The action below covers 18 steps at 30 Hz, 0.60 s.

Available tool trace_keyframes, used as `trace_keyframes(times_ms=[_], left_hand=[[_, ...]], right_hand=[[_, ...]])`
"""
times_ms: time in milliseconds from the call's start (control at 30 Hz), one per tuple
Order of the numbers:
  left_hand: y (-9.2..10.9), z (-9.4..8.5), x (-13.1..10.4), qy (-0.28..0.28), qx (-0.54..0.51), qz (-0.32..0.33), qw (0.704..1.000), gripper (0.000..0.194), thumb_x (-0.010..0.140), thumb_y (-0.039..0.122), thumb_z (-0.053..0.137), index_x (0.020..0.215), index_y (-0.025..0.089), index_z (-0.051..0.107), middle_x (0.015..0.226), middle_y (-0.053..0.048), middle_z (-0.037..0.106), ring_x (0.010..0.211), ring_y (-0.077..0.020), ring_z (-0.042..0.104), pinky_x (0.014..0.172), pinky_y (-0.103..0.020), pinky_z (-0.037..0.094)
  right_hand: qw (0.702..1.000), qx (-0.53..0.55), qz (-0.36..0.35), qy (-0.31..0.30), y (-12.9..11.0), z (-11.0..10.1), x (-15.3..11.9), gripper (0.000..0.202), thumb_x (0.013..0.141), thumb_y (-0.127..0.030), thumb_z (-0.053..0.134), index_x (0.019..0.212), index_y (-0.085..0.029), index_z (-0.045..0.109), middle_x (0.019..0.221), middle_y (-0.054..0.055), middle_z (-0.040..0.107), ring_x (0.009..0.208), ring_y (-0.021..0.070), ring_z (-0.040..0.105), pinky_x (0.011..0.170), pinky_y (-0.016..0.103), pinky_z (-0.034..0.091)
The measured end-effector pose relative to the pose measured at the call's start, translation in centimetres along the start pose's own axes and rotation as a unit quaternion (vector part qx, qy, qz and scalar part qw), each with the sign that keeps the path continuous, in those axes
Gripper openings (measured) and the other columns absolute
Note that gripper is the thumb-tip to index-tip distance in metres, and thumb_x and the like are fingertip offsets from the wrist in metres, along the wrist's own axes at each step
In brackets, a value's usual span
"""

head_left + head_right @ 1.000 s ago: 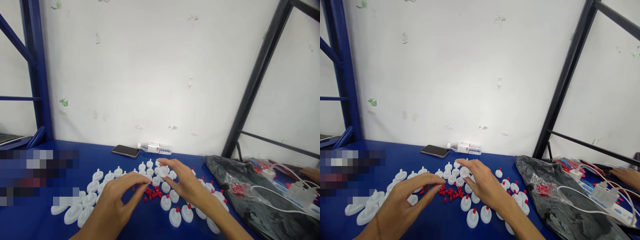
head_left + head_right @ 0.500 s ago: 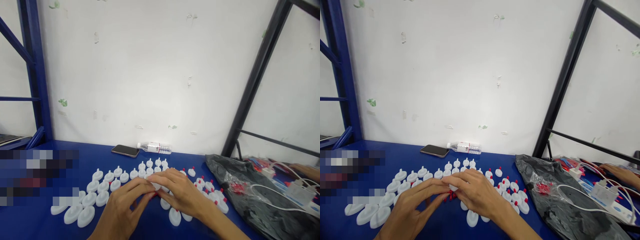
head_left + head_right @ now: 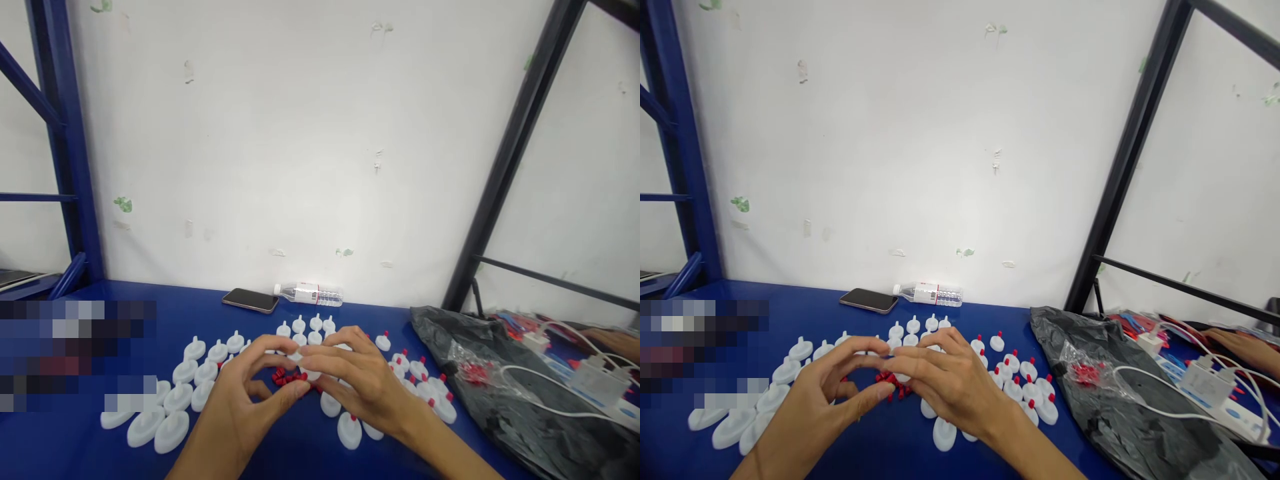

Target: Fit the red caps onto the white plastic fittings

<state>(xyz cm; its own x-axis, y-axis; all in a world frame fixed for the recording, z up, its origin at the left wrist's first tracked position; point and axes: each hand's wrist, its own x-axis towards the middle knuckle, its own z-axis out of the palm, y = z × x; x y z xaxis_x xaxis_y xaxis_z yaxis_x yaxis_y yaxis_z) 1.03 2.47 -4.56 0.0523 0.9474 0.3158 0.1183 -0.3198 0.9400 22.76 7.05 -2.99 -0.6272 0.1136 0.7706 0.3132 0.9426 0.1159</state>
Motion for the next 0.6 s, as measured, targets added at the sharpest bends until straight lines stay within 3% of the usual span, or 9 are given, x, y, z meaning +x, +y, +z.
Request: trace_keyframes(times_ms=[100,167,300,433,600], left_hand=[[-0.2,0.0,0.1,-0.041,-0.090,-0.055,0.994,0.067,0.072,0.046,0.089,0.132,0.030,0.063,0.132,-0.009,0.072,0.124,-0.0285,0.067,0.082,-0.029,0.062],[-0.3,0.1,0.2,-0.087,-0.155,-0.083,0.981,0.073,0.067,0.052,0.091,0.131,0.024,0.067,0.124,-0.011,0.077,0.120,-0.0315,0.070,0.094,-0.037,0.059],[-0.6,0.4,0.5,-0.145,-0.216,-0.103,0.960,0.059,0.060,0.052,0.094,0.106,0.017,0.080,0.091,-0.009,0.084,0.098,-0.0296,0.078,0.086,-0.033,0.060],[-1.2,0.4,0.6,-0.143,-0.224,-0.104,0.958,0.056,0.057,0.049,0.097,0.102,0.020,0.082,0.092,-0.007,0.085,0.090,-0.0242,0.080,0.080,-0.026,0.059],[-1.6,0.5,0.1,-0.125,-0.182,-0.077,0.972,0.059,0.058,0.054,0.095,0.103,0.017,0.082,0.088,-0.009,0.084,0.086,-0.0293,0.080,0.077,-0.032,0.062]], right_hand=[[0.999,-0.017,-0.025,0.026,-0.4,0.1,0.2,0.024,0.101,-0.016,0.065,0.124,-0.023,0.063,0.120,-0.001,0.079,0.097,0.0174,0.066,0.085,0.034,0.047],[0.998,-0.017,-0.046,0.029,-0.8,0.3,0.3,0.020,0.102,-0.018,0.064,0.122,-0.022,0.064,0.120,0.000,0.079,0.096,0.0171,0.065,0.083,0.034,0.047],[0.998,-0.008,-0.051,0.030,-1.2,0.8,0.3,0.019,0.102,-0.019,0.064,0.121,-0.021,0.065,0.124,0.000,0.078,0.094,0.0167,0.065,0.079,0.034,0.047],[0.999,0.002,-0.045,0.026,-1.3,1.0,0.3,0.021,0.103,-0.020,0.064,0.123,-0.022,0.064,0.123,-0.001,0.078,0.096,0.0164,0.064,0.080,0.034,0.048],[0.998,0.005,-0.051,0.027,-1.6,0.8,0.4,0.018,0.106,-0.020,0.058,0.122,-0.021,0.065,0.118,0.000,0.079,0.096,0.0161,0.064,0.082,0.033,0.050]])
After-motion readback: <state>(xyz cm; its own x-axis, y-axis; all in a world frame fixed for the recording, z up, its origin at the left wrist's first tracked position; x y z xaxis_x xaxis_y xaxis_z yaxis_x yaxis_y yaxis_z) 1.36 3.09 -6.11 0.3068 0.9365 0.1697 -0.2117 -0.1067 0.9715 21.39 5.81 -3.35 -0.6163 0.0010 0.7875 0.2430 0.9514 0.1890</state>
